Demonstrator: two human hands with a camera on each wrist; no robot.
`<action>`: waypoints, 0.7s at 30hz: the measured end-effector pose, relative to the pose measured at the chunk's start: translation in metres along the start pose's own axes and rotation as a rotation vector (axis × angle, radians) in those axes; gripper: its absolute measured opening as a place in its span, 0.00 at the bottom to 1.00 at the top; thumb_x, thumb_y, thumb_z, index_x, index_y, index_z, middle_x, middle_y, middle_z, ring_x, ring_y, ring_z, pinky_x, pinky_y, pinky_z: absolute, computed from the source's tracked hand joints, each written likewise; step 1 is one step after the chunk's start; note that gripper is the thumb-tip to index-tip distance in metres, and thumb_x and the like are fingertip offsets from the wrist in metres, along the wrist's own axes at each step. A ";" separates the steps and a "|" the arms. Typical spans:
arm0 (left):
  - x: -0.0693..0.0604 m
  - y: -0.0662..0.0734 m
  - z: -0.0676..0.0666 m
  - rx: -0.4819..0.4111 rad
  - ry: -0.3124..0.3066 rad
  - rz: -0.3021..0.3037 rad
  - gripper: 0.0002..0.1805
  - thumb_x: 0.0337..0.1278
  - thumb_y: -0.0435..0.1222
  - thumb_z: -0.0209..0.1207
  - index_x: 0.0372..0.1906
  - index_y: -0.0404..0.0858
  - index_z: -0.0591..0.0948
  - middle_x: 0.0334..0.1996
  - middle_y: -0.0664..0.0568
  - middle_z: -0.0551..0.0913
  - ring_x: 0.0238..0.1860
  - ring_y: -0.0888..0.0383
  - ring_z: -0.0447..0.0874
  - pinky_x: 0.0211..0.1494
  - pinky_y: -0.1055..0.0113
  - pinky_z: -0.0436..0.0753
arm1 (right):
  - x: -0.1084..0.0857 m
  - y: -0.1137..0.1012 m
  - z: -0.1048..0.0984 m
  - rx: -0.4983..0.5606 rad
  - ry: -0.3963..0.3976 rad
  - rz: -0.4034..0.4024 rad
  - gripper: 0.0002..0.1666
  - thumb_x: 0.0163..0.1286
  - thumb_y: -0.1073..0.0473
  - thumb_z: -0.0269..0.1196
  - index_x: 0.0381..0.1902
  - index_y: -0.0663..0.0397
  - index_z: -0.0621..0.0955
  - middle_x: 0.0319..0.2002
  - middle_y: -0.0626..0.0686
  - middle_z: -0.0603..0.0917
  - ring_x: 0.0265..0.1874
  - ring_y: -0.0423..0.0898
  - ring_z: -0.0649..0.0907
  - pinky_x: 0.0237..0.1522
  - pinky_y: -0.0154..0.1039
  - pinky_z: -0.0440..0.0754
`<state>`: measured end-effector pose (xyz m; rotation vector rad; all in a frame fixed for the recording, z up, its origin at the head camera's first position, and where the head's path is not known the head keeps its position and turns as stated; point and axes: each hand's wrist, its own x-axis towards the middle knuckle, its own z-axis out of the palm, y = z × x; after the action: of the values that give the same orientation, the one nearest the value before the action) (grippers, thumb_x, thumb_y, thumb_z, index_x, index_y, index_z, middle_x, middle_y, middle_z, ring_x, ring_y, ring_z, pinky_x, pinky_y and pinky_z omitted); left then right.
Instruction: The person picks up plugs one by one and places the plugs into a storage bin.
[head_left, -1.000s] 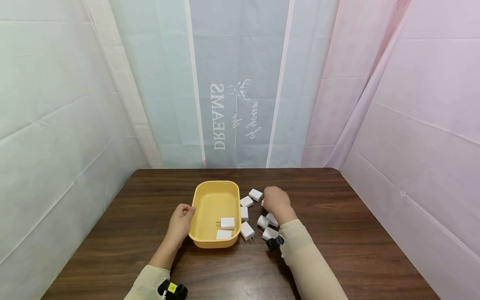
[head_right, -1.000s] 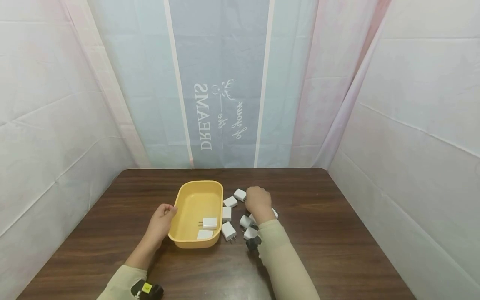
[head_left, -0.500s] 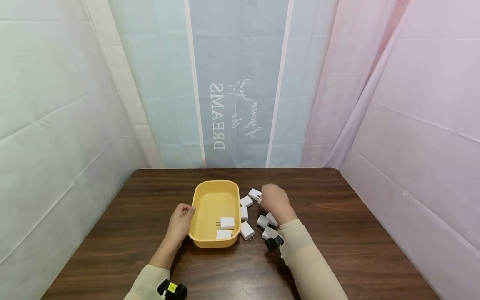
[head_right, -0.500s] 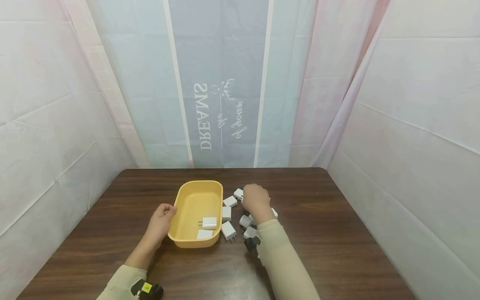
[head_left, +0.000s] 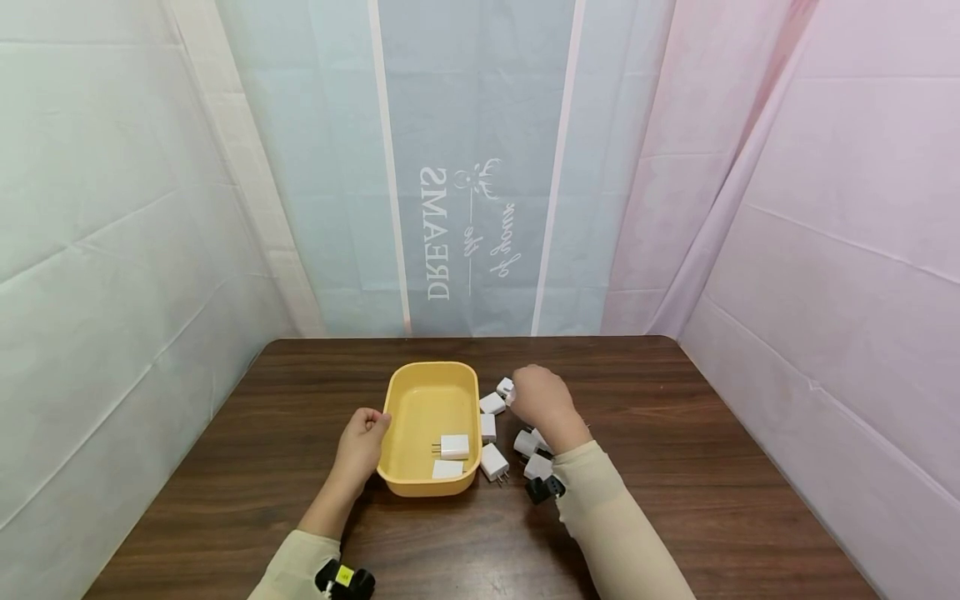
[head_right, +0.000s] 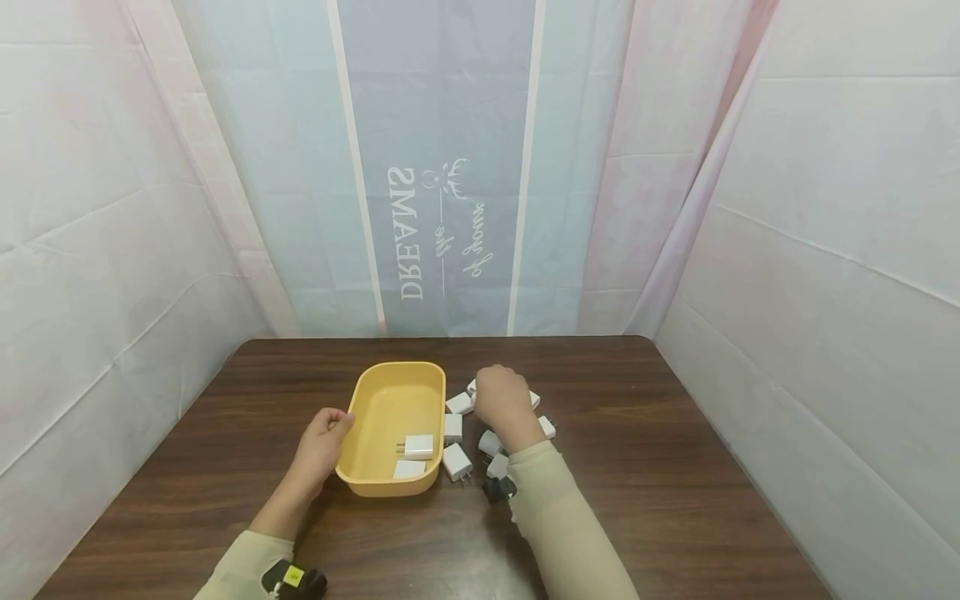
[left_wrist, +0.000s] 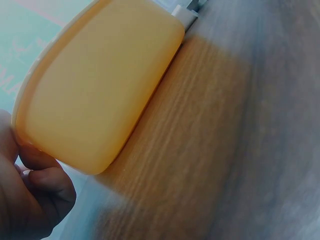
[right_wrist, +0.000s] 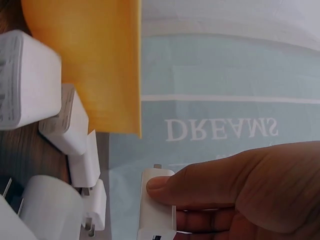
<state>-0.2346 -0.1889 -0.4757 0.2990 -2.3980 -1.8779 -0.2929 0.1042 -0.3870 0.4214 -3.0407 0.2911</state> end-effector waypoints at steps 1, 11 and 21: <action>0.000 0.000 0.000 0.000 0.001 0.002 0.14 0.81 0.42 0.49 0.51 0.34 0.71 0.31 0.43 0.77 0.28 0.54 0.79 0.27 0.66 0.79 | 0.000 -0.001 0.000 0.003 0.000 -0.007 0.06 0.66 0.65 0.64 0.28 0.52 0.83 0.26 0.51 0.81 0.23 0.47 0.77 0.24 0.43 0.76; 0.000 -0.001 0.000 -0.003 -0.003 0.006 0.14 0.81 0.42 0.49 0.51 0.34 0.72 0.31 0.43 0.77 0.28 0.53 0.79 0.27 0.66 0.79 | -0.005 -0.014 -0.003 -0.036 0.008 -0.078 0.02 0.62 0.64 0.66 0.31 0.52 0.84 0.29 0.51 0.80 0.27 0.48 0.78 0.28 0.46 0.78; 0.000 0.000 0.000 0.020 0.002 0.003 0.14 0.81 0.43 0.49 0.51 0.34 0.72 0.32 0.44 0.77 0.29 0.54 0.80 0.29 0.65 0.80 | -0.008 -0.027 -0.005 -0.076 0.035 -0.139 0.04 0.60 0.61 0.71 0.33 0.52 0.85 0.30 0.51 0.80 0.31 0.49 0.81 0.32 0.47 0.82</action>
<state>-0.2348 -0.1894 -0.4756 0.2980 -2.4159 -1.8523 -0.2778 0.0821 -0.3783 0.6110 -2.9583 0.1733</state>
